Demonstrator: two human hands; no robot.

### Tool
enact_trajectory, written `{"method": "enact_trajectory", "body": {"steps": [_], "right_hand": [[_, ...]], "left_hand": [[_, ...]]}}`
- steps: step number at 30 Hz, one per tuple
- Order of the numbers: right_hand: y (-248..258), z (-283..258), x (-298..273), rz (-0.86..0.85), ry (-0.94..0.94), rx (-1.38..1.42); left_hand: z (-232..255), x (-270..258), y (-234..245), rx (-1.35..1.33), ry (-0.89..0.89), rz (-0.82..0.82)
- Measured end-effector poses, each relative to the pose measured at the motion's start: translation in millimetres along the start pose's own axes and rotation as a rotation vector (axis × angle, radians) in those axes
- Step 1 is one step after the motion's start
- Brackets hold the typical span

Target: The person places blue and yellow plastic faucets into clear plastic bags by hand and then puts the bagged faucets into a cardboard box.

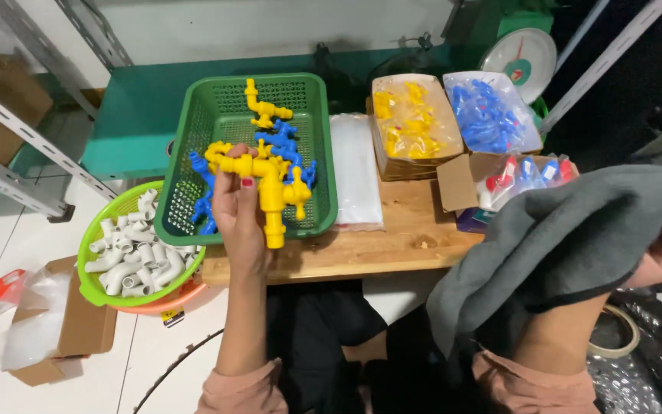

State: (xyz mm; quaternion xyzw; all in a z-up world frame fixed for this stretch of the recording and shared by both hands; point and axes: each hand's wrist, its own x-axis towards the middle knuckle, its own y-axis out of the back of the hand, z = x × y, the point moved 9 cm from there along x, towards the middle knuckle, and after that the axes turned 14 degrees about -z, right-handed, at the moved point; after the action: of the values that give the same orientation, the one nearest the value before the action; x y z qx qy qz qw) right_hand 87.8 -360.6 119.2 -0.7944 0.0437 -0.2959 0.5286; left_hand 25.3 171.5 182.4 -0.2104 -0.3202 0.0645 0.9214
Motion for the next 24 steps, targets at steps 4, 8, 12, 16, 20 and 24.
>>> {"method": "enact_trajectory", "body": {"steps": [4,8,12,16,20,24], "right_hand": [[27.4,-20.8,-11.2,0.070,0.104,-0.037],[35.2,1.5,-25.1,-0.117,-0.091,-0.119],[54.8,3.4,-32.3,-0.172,-0.119,-0.061],[35.7,5.3,-40.3,-0.082,-0.015,0.140],[0.3,36.8,-62.1,-0.312,-0.247,-0.075],[39.5,49.6,-71.7,-0.361,-0.323,-0.219]], "left_hand": [[-10.3,25.6,16.3,0.361,0.032,-0.009],[-84.8,61.4,75.1,0.683,0.315,-0.065],[-177.1,89.9,148.8,1.058,0.428,-0.232],[-175.5,102.7,175.2,1.179,0.691,-0.199],[-108.9,98.7,95.2,1.396,0.662,-0.207],[-116.1,95.1,32.2,1.549,0.471,-0.574]]}}
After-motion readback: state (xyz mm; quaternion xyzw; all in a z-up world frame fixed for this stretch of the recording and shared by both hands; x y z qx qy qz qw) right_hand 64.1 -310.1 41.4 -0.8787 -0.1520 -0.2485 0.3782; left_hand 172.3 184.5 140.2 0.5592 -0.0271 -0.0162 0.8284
